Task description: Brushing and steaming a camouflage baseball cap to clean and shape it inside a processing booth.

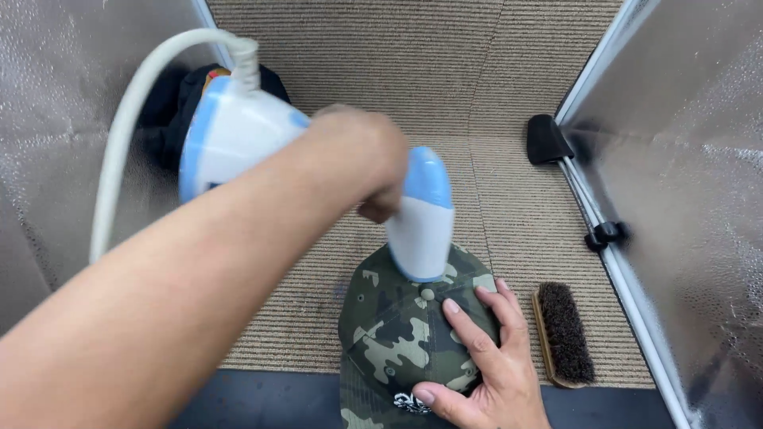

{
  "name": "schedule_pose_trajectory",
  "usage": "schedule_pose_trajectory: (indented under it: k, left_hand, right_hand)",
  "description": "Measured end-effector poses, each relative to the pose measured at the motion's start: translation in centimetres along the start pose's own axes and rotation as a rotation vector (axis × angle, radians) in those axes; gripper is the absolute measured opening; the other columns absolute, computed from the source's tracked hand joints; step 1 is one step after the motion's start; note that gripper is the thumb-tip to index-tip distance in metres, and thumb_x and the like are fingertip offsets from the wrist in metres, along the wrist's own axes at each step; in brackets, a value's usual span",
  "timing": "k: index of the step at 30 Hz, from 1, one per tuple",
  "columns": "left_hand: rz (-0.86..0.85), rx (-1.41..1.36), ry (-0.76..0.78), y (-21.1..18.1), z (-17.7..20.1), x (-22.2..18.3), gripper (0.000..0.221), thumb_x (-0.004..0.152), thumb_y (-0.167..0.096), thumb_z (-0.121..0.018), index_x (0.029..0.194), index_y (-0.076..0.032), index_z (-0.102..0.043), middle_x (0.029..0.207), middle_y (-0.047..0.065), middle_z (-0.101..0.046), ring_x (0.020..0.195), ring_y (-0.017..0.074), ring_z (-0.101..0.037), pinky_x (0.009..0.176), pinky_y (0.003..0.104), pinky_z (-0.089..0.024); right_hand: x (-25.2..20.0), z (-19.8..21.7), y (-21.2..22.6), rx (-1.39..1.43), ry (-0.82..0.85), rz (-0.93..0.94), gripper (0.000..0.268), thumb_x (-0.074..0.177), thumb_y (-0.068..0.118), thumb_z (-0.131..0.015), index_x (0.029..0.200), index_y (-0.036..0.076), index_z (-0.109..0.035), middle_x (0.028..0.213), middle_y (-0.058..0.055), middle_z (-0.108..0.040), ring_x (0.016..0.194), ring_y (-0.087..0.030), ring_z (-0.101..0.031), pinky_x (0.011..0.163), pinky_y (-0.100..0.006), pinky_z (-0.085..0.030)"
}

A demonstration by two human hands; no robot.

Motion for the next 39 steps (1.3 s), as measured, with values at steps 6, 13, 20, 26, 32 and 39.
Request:
schedule_pose_trajectory:
  k: [6, 13, 20, 26, 32, 39]
  left_hand:
    - [0.007, -0.069, 0.021, 1.7, -1.2, -1.0, 0.046, 0.080, -0.035, -0.076, 0.123, -0.019, -0.072, 0.122, 0.002, -0.069, 0.104, 0.0300, -0.070, 0.083, 0.047, -0.056]
    - [-0.126, 0.031, -0.074, -4.3, 2.6, 0.9, 0.041, 0.081, -0.031, -0.067, 0.122, -0.030, -0.073, 0.123, -0.005, -0.073, 0.117, 0.0219, -0.070, 0.095, 0.040, -0.055]
    - [-0.177, 0.086, -0.048, -4.3, 2.0, -0.1, 0.046, 0.088, -0.038, -0.067, 0.134, -0.033, -0.066, 0.137, -0.008, -0.065, 0.129, 0.0212, -0.061, 0.106, 0.039, -0.048]
    - [0.027, -0.112, 0.002, 3.2, -3.7, -2.9, 0.050, 0.084, -0.037, -0.075, 0.131, -0.020, -0.069, 0.129, 0.002, -0.069, 0.115, 0.0289, -0.068, 0.092, 0.046, -0.055]
    - [0.067, -0.347, -0.070, 5.9, -10.0, -6.7, 0.036, 0.083, -0.030, -0.063, 0.115, -0.014, -0.071, 0.114, 0.008, -0.074, 0.102, 0.0314, -0.071, 0.079, 0.046, -0.059]
    - [0.001, -0.328, -0.170, 3.8, -7.1, -5.2, 0.042, 0.088, -0.032, -0.060, 0.127, -0.017, -0.068, 0.128, 0.005, -0.069, 0.114, 0.0307, -0.069, 0.088, 0.050, -0.059]
  right_hand:
    - [-0.4, -0.3, -0.4, 0.025, 0.009, -0.073, 0.086, 0.068, 0.061, -0.081, 0.141, 0.021, -0.062, 0.148, -0.016, -0.037, 0.155, -0.052, -0.025, 0.123, -0.073, -0.023]
    - [-0.3, 0.0, -0.3, 0.016, -0.027, -0.023, 0.086, 0.066, 0.061, -0.082, 0.139, 0.020, -0.064, 0.145, -0.017, -0.038, 0.154, -0.052, -0.029, 0.127, -0.069, -0.026]
    - [-0.3, 0.1, -0.3, 0.019, 0.006, -0.059, 0.082, 0.071, 0.057, -0.079, 0.141, 0.017, -0.063, 0.146, -0.017, -0.037, 0.154, -0.049, -0.030, 0.124, -0.068, -0.026]
    - [-0.2, -0.1, 0.0, 0.022, 0.036, -0.068, 0.079, 0.073, 0.050, -0.081, 0.142, 0.017, -0.061, 0.148, -0.014, -0.036, 0.156, -0.047, -0.027, 0.124, -0.066, -0.027]
    - [0.6, 0.4, -0.9, 0.068, 0.072, -0.130, 0.066, 0.074, 0.048, -0.079, 0.132, 0.018, -0.068, 0.143, -0.012, -0.039, 0.154, -0.042, -0.029, 0.125, -0.063, -0.027]
    - [2.8, 0.1, -0.6, 0.120, 0.090, -0.115, 0.042, 0.078, 0.032, -0.083, 0.110, 0.009, -0.069, 0.129, -0.010, -0.042, 0.141, -0.033, -0.040, 0.119, -0.051, -0.035]
Point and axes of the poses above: each hand's wrist, its own x-axis towards the middle knuckle, its own z-axis out of the back of the hand, y = z × x, the point moved 8 cm from there along x, towards the middle knuckle
